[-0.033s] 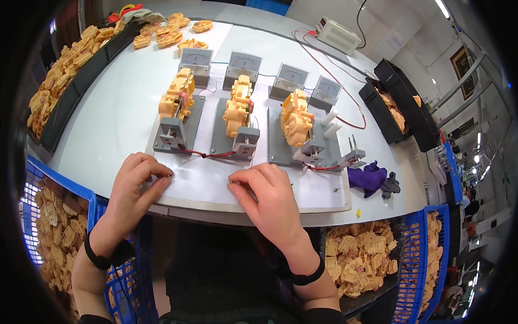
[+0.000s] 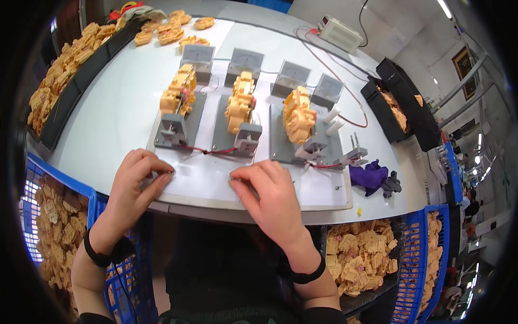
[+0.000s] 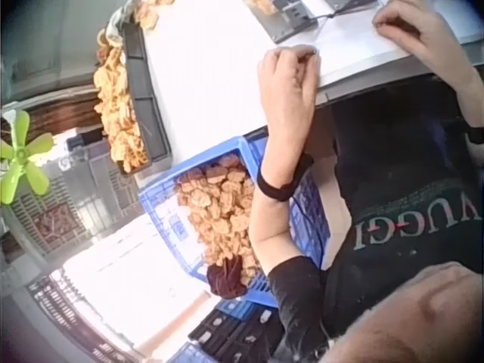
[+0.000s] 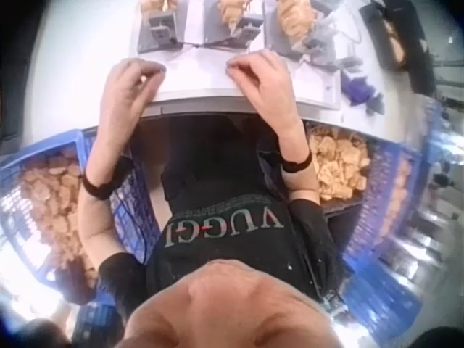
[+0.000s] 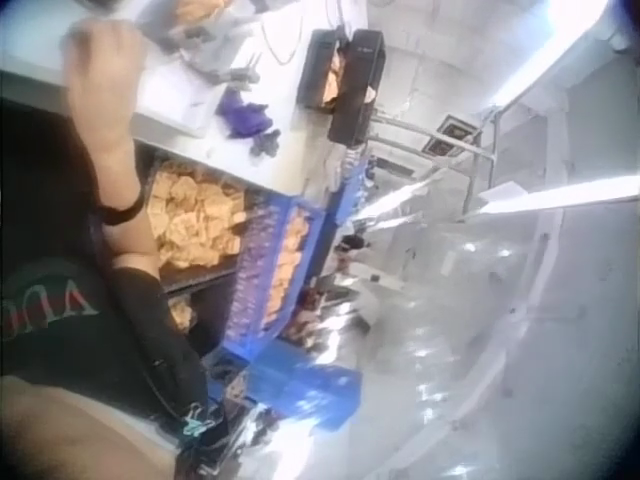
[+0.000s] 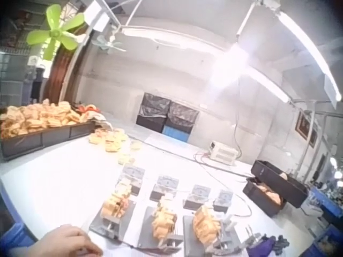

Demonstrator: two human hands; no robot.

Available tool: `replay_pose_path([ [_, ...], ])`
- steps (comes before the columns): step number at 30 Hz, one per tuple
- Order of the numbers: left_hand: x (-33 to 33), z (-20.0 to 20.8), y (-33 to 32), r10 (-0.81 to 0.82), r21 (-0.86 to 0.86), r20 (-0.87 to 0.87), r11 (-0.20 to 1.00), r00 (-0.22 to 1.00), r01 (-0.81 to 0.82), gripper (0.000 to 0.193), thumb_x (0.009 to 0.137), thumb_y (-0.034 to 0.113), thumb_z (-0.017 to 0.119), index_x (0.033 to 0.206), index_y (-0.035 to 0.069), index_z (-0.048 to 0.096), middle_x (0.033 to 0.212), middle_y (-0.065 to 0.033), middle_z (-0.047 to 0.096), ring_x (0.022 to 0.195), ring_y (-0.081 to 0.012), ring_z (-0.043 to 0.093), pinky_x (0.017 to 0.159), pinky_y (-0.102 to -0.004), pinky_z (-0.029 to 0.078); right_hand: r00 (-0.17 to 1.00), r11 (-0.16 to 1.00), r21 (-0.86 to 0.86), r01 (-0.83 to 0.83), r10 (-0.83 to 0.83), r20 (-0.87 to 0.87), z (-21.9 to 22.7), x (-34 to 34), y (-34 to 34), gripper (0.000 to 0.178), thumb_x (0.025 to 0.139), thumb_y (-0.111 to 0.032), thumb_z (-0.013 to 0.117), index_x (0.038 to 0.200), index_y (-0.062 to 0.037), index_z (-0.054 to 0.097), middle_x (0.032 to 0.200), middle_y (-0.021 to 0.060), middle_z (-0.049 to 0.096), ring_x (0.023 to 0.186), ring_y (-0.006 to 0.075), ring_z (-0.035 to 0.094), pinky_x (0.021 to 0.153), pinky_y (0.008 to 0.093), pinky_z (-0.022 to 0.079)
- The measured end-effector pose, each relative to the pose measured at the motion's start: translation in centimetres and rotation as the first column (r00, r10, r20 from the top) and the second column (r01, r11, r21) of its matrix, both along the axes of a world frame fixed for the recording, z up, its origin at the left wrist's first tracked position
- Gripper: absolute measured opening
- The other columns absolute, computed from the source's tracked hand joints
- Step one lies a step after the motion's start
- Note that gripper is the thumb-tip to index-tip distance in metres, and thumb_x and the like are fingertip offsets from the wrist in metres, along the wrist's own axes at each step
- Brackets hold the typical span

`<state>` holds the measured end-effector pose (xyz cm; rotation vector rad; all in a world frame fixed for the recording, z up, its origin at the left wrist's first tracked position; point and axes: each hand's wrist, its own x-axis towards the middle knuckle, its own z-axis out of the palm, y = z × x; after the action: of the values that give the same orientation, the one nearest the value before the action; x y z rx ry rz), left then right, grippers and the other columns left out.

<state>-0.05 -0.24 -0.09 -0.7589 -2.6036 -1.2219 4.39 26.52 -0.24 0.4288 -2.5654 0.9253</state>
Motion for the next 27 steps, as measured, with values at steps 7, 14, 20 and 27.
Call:
replay_pose_path([
  [7, -0.6, -0.5, 0.1, -0.060, 0.009, -0.070, 0.998, 0.996, 0.061, 0.010, 0.089, 0.006, 0.072, 0.098, 0.004, 0.070, 0.095, -0.0078, 0.062, 0.094, -0.0242, 0.058, 0.080, -0.0343, 0.047, 0.998, 0.999, 0.011, 0.039, -0.040, 0.047, 0.1, 0.3, 0.7, 0.010, 0.090, -0.002, 0.072, 0.100, -0.0014, 0.069, 0.094, 0.0071, 0.061, 0.082, 0.0171, 0.063, 0.073, 0.0277, 0.051],
  [14, -0.3, -0.6, -0.1, -0.066, 0.037, -0.066, 0.997, 0.996, 0.069, 0.010, 0.089, 0.006, 0.071, 0.099, 0.004, 0.070, 0.095, -0.0072, 0.062, 0.095, -0.0239, 0.059, 0.081, -0.0334, 0.048, 0.996, 0.993, -0.088, 0.075, -0.070, 0.063, 0.0, 0.5, -0.3, 0.011, 0.086, -0.005, 0.075, 0.096, -0.0031, 0.070, 0.089, 0.0086, 0.062, 0.083, 0.0254, 0.061, 0.075, 0.0347, 0.049],
  [20, -0.2, -0.2, -0.3, -0.042, 0.009, -0.056, 0.999, 0.998, 0.042, 0.009, 0.089, 0.003, 0.070, 0.098, 0.003, 0.069, 0.094, -0.0060, 0.062, 0.089, -0.0190, 0.058, 0.078, -0.0293, 0.046, 0.999, 0.999, -0.030, 0.026, -0.026, 0.019, -0.4, 0.0, 0.1, 0.010, 0.088, -0.006, 0.073, 0.097, -0.0030, 0.070, 0.090, 0.0068, 0.062, 0.083, 0.0211, 0.062, 0.076, 0.0318, 0.049],
  [27, 0.0, -0.1, 0.4, -0.017, 0.040, 0.006, 0.999, 1.000, 0.017, 0.008, 0.090, 0.002, 0.068, 0.098, 0.001, 0.068, 0.094, -0.0053, 0.060, 0.086, -0.0162, 0.055, 0.076, -0.0275, 0.043, 0.999, 0.998, -0.047, 0.031, -0.033, -0.044, -0.7, -0.2, 0.1, 0.011, 0.086, -0.011, 0.076, 0.094, -0.0068, 0.070, 0.085, 0.0043, 0.063, 0.081, 0.0246, 0.059, 0.077, 0.0374, 0.045],
])
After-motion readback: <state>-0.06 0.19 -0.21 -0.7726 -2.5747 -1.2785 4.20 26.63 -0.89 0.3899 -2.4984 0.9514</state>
